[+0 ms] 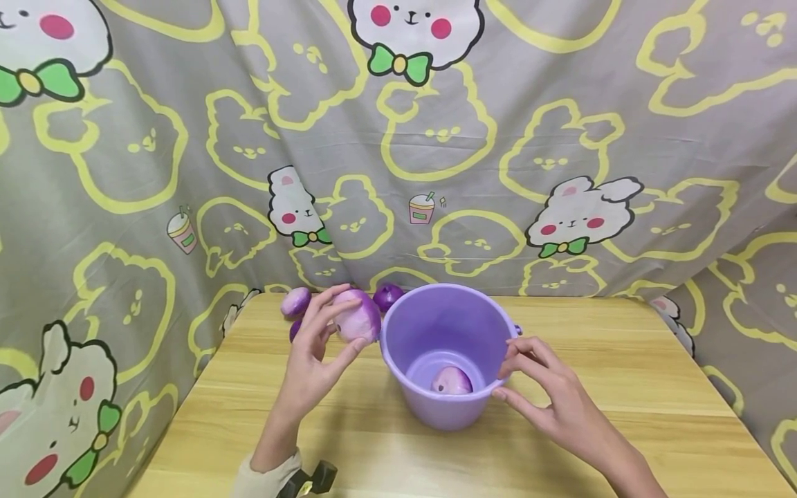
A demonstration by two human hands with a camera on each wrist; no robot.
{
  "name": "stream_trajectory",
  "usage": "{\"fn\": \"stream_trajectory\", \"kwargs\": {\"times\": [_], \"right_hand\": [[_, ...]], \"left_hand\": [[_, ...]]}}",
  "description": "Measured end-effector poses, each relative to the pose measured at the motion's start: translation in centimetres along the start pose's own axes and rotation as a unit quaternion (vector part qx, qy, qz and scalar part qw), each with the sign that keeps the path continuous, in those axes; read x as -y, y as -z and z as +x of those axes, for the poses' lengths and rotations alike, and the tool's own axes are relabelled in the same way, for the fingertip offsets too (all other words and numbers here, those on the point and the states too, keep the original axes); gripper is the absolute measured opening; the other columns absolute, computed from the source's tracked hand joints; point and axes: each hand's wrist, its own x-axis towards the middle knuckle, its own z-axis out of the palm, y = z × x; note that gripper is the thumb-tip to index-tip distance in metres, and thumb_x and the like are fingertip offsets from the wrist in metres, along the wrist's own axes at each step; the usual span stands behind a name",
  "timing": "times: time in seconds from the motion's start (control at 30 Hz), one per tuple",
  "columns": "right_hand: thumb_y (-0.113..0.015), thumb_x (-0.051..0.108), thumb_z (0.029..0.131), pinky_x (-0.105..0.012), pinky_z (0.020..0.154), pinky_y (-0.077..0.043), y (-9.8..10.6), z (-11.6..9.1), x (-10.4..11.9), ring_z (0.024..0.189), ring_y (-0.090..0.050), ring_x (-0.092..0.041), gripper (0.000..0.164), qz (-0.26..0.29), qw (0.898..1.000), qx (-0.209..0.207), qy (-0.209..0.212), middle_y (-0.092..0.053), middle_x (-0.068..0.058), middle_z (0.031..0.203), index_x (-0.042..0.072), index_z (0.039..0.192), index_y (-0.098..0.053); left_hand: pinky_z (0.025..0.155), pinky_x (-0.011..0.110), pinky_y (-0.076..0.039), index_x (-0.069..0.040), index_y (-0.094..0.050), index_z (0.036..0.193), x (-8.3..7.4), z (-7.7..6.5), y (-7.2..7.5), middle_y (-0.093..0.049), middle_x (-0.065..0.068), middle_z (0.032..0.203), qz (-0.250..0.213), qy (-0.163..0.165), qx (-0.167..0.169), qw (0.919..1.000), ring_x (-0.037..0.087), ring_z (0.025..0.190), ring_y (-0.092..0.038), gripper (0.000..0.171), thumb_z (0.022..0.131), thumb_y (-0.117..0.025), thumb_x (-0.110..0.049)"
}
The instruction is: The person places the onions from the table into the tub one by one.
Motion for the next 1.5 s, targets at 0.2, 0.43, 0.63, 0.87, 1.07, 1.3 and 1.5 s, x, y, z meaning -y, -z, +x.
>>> {"fn": "stream_trajectory", "kwargs": {"times": [0.2,0.43,0.63,0.87,1.07,1.3,1.5], "right_hand": [[-0.090,0.006,0.074,-0.021,0.111,-0.037,0.0,0.0,0.1,0.122,-0.055,-0.017,0.041,0.001,1.000,0.002,-0.002,-0.058,0.003,0.119,0.027,0.102,-0.069],[-0.091,0.001,0.070,-0.021,0.111,-0.037,0.0,0.1,0.2,0.123,-0.055,-0.018,0.047,-0.002,1.000,0.003,-0.003,-0.059,0.003,0.119,0.027,0.102,-0.069],[-0.091,0.004,0.072,-0.021,0.112,-0.037,0.0,0.2,0.2,0.124,-0.054,-0.018,0.044,-0.004,1.000,0.005,-0.007,-0.059,0.004,0.119,0.028,0.102,-0.069],[-0.090,0.007,0.075,-0.021,0.111,-0.037,-0.1,0.1,0.1,0.123,-0.054,-0.018,0.040,-0.002,1.000,0.005,-0.002,-0.059,0.003,0.119,0.028,0.102,-0.069],[-0.091,0.003,0.072,-0.021,0.111,-0.037,0.1,0.1,0.2,0.123,-0.054,-0.018,0.044,-0.007,1.000,0.003,-0.003,-0.059,0.004,0.119,0.027,0.102,-0.069],[-0.090,0.006,0.075,-0.021,0.111,-0.037,0.0,0.0,0.0,0.122,-0.055,-0.021,0.040,-0.003,1.000,0.002,0.002,-0.059,0.003,0.120,0.027,0.102,-0.069],[-0.090,0.003,0.072,-0.022,0.111,-0.037,0.0,0.0,0.2,0.120,-0.056,-0.021,0.044,0.001,1.000,0.004,0.003,-0.058,0.003,0.120,0.027,0.102,-0.069]], "left_hand": [[0.104,0.033,-0.051,0.000,-0.065,0.131,-0.1,-0.2,-0.4,-0.042,0.019,0.153,-0.019,-0.003,0.004,0.9998,0.033,0.135,-0.047,0.055,0.080,-0.076,0.019],[0.108,0.037,-0.048,0.000,-0.064,0.132,-0.3,-0.2,-0.7,-0.041,0.019,0.153,-0.020,-0.009,0.005,0.9997,0.034,0.136,-0.046,0.056,0.081,-0.075,0.020],[0.105,0.034,-0.050,0.001,-0.064,0.131,-0.6,-0.1,-1.2,-0.042,0.021,0.153,-0.030,-0.020,0.011,0.9993,0.035,0.137,-0.047,0.056,0.080,-0.074,0.020],[0.102,0.030,-0.051,-0.002,-0.065,0.131,-0.6,0.0,-1.9,-0.044,0.015,0.153,-0.023,-0.023,0.022,0.9992,0.035,0.138,-0.045,0.055,0.081,-0.076,0.017],[0.102,0.031,-0.051,-0.003,-0.066,0.130,-0.4,0.2,-2.3,-0.044,0.014,0.153,-0.027,-0.028,0.034,0.9986,0.035,0.138,-0.046,0.054,0.081,-0.077,0.016],[0.104,0.035,-0.051,-0.004,-0.066,0.131,-0.1,0.2,-2.8,-0.043,0.015,0.152,-0.031,-0.026,0.045,0.9982,0.035,0.137,-0.046,0.053,0.082,-0.077,0.014],[0.108,0.036,-0.048,-0.006,-0.067,0.131,0.2,0.1,-3.1,-0.045,0.016,0.151,-0.019,-0.030,0.054,0.9979,0.035,0.139,-0.043,0.053,0.082,-0.079,0.011]]}}
